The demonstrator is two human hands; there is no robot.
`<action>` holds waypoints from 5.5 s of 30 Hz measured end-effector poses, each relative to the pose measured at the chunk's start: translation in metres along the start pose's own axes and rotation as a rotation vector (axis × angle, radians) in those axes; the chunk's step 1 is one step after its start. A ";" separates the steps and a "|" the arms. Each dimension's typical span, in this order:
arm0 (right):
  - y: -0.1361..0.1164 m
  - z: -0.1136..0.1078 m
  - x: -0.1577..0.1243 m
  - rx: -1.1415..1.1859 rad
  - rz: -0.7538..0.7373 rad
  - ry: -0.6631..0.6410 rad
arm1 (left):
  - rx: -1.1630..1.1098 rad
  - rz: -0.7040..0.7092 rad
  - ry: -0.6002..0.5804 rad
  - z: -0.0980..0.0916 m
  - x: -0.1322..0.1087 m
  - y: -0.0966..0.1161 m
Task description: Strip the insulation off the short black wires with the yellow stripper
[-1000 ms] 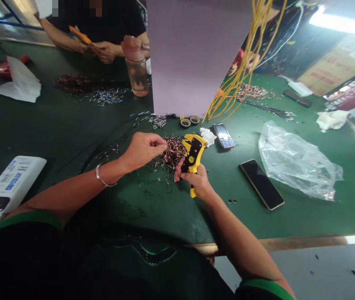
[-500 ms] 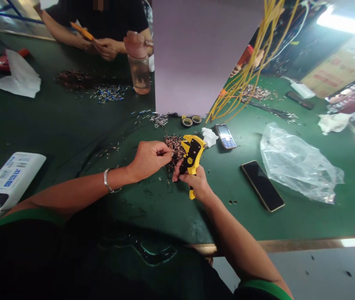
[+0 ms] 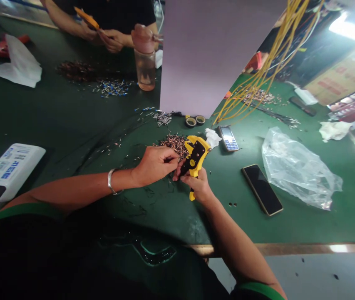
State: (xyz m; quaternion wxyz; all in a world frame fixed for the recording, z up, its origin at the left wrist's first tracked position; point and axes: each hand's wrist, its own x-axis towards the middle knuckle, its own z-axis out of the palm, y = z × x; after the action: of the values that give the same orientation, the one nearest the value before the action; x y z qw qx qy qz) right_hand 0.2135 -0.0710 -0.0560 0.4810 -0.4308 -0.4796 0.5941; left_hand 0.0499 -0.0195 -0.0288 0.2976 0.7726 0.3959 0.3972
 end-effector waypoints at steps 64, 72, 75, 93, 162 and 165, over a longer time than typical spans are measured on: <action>0.010 0.005 -0.002 -0.792 -0.231 0.365 | -0.012 -0.052 -0.301 -0.015 0.008 -0.006; 0.014 0.001 0.003 -0.861 -0.229 0.367 | -0.043 -0.062 -0.313 -0.016 0.012 -0.009; 0.015 0.000 0.005 -0.862 -0.235 0.374 | -0.025 -0.079 -0.329 -0.016 0.014 -0.012; 0.011 -0.008 0.018 -0.566 -0.085 0.346 | -0.231 -0.418 -0.326 -0.017 0.027 -0.018; -0.011 -0.021 0.011 -0.295 0.100 -0.081 | -0.164 -0.209 -0.218 -0.038 0.056 -0.056; -0.009 -0.020 0.013 -0.295 0.085 -0.080 | -0.180 -0.233 -0.214 -0.038 0.058 -0.062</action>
State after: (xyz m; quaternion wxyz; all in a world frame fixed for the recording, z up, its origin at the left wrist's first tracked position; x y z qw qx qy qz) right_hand 0.2320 -0.0546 -0.0513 0.3675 -0.4928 -0.5616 0.5538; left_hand 0.0156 0.0668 -0.0356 0.4499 0.7296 0.4118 0.3092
